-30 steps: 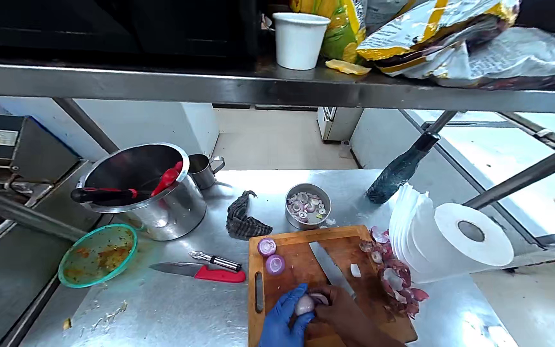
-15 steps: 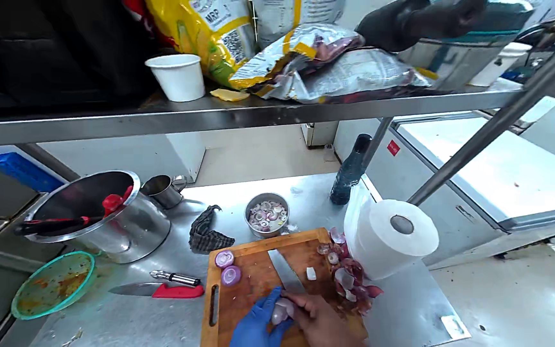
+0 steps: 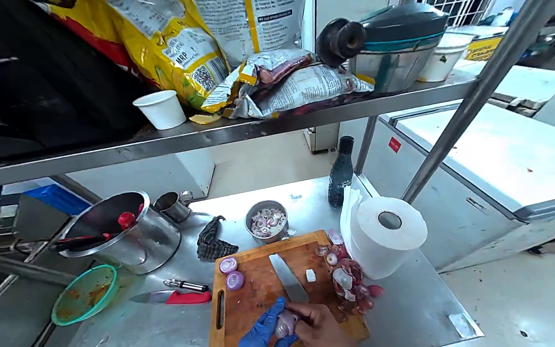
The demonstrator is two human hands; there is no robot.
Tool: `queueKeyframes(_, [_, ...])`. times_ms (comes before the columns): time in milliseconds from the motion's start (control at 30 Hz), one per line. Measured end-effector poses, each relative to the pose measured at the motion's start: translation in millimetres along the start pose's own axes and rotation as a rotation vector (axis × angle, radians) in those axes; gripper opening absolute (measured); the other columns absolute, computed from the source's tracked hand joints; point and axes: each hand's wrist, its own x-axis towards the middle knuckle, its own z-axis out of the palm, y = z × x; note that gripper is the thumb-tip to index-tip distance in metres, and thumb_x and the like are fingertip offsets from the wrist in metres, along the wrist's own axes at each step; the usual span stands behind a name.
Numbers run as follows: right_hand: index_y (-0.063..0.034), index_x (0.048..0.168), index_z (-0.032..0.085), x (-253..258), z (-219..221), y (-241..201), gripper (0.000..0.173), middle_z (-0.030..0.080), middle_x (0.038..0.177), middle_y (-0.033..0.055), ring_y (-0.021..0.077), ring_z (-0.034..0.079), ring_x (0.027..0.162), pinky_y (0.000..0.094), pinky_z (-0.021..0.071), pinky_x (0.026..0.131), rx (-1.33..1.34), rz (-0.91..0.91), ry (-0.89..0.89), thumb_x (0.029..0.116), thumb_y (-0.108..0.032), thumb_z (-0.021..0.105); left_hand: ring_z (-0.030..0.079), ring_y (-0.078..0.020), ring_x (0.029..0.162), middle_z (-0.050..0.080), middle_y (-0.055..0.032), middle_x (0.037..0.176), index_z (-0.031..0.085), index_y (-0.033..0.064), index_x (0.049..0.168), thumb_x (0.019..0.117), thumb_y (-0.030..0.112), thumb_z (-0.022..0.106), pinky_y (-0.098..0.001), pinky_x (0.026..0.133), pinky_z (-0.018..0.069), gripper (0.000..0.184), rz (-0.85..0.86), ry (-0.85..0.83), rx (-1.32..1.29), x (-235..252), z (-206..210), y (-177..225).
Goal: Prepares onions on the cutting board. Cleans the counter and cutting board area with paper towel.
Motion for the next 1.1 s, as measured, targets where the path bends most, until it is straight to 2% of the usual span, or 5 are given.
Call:
queueKeyframes(267, [-0.0003, 0.120, 0.071, -13, -3, 2, 0.031, 0.074, 0.105, 0.0059, 0.0093, 0.069, 0.086, 0.0285, 0.0581, 0.075, 0.101, 0.024, 0.227, 0.0956, 0.002, 0.052, 0.070, -0.0270, 0.116, 0.070, -0.0177, 0.128, 0.062, 0.0018, 0.139, 0.0867, 0.022, 0.081, -0.0439, 0.103, 0.0553, 0.059, 0.029, -0.137, -0.014, 19, 0, 13])
queueKeyframes(333, [0.0028, 0.132, 0.060, -20, 5, -6, 0.038, 0.068, 0.118, 0.0100, 0.0149, 0.068, 0.100, 0.0356, 0.0588, 0.085, 0.244, 0.069, 0.252, 0.1008, -0.006, 0.039, 0.069, -0.0337, 0.116, 0.068, -0.0218, 0.129, 0.060, 0.0017, 0.141, 0.0887, 0.023, 0.078, -0.0496, 0.103, 0.0535, 0.060, 0.013, -0.231, 0.073, 28, -4, 21])
queueKeyframes(467, [0.0030, 0.139, 0.055, -23, 18, 0, 0.045, 0.068, 0.119, 0.0166, 0.0201, 0.068, 0.107, 0.0419, 0.0551, 0.095, -0.067, -0.089, 0.384, 0.1064, -0.028, 0.053, 0.065, -0.0377, 0.121, 0.065, -0.0230, 0.134, 0.060, 0.0051, 0.143, 0.0873, 0.021, 0.076, -0.0530, 0.105, 0.0508, 0.060, 0.029, -0.341, 0.138, 43, -3, 33])
queueKeyframes(767, [0.0027, 0.125, 0.061, -15, 63, -8, 0.038, 0.068, 0.089, 0.0111, 0.0164, 0.066, 0.070, 0.0389, 0.0584, 0.066, -0.156, -0.169, 0.649, 0.1083, -0.029, 0.048, 0.071, -0.0161, 0.109, 0.072, -0.0102, 0.125, 0.065, 0.0059, 0.137, 0.0841, 0.019, 0.081, -0.0364, 0.100, 0.0557, 0.057, -0.001, -0.355, -0.271, 46, -31, 6])
queueKeyframes(1100, [0.0036, 0.121, 0.058, 8, 96, -18, 0.022, 0.068, 0.087, 0.0086, 0.0156, 0.068, 0.068, 0.0340, 0.0612, 0.062, 0.201, -0.088, 0.662, 0.1073, -0.013, 0.051, 0.073, -0.0157, 0.104, 0.073, -0.0123, 0.122, 0.061, -0.0021, 0.137, 0.0826, 0.006, 0.083, -0.0343, 0.096, 0.0596, 0.060, -0.024, -0.286, -0.628, 39, -66, -29])
